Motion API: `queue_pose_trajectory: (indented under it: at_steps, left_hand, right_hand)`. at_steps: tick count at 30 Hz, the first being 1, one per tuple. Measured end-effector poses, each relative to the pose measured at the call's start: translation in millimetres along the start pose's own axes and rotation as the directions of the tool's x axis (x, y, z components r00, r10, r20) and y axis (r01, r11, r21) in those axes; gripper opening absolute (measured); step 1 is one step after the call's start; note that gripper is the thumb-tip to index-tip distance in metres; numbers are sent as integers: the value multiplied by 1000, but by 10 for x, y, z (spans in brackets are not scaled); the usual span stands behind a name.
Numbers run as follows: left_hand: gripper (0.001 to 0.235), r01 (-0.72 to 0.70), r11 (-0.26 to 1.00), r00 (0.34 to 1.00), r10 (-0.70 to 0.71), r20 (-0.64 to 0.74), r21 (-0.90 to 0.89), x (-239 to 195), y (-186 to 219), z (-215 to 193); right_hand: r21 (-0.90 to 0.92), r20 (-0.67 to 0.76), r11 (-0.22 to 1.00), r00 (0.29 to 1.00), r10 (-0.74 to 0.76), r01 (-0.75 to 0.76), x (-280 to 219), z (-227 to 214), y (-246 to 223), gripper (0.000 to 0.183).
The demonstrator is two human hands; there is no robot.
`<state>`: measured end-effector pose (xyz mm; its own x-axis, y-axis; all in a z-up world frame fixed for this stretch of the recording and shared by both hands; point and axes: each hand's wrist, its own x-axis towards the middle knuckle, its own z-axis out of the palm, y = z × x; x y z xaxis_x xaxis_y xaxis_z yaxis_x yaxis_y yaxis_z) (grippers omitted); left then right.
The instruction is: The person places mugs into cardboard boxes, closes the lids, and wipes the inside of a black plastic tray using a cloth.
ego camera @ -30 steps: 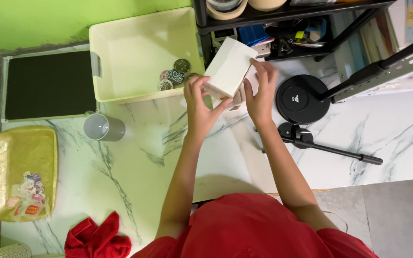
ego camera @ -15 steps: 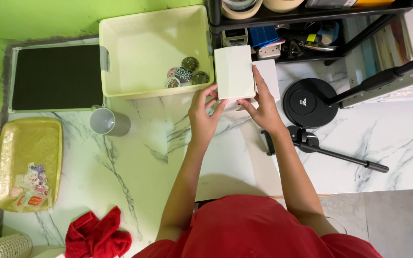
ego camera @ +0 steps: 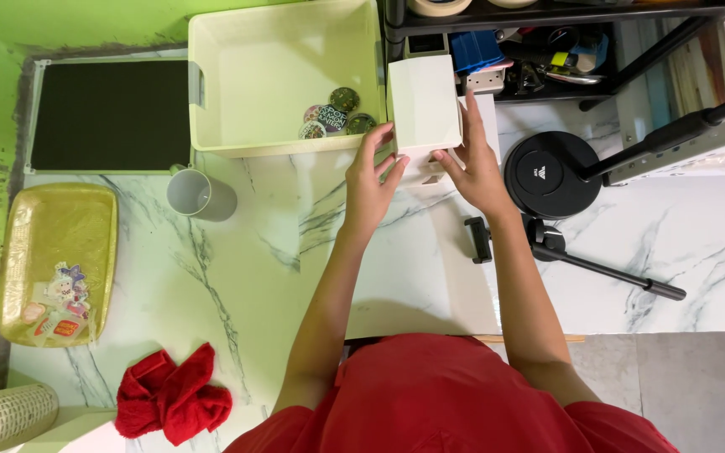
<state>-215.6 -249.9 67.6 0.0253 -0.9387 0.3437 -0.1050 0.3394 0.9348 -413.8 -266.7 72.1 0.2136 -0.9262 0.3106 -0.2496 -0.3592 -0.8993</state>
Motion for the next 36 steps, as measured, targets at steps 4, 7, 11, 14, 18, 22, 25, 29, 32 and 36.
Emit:
queue_pose_trajectory:
  at_steps: [4,7,11,14,18,22,25,29,32,36]
  left_hand:
    - [69,-41,998,999,40,24,41,-78,-51,18]
    - [80,-26,990,999,19,46,142,-194,-267,29]
    - [72,79,982,995,-89,53,174,-406,-523,-22]
    - [56,98,980,994,-106,41,172,-590,-574,-118]
    - [33,124,974,992,-118,-43,190,-791,-544,-394]
    - [29,183,955,973,-142,-182,233,-1054,-599,-808]
    - [31,203,939,946,-114,-305,279,-1249,-582,-1188]
    - [36,293,888,879,-104,-465,356,-1478,-574,-1672]
    - [41,349,850,824,-78,-561,395,-1679,-518,-1963]
    - [38,445,816,743,-107,-660,368,-1977,-291,-2254]
  right_hand:
    - [-30,-48,999,999,-18,17,-154,139,91,106]
    - [-193,-145,981,989,-12,-17,-346,327,237,107]
    - [-454,-288,891,942,-173,25,-575,578,82,83]
    - [-514,-317,855,911,-264,69,-713,757,31,62]
    - [-353,-199,932,967,-159,81,-807,1159,168,37]
    - [-145,96,987,994,-52,65,-723,1677,31,34]
    - [-9,375,998,926,-53,61,-610,2096,-102,43]
    - [22,570,968,792,-219,251,-472,2672,-127,57]
    - [12,596,910,727,-340,415,-321,3022,-253,61]
    - [-172,450,760,736,-506,627,-20,3401,-354,63]
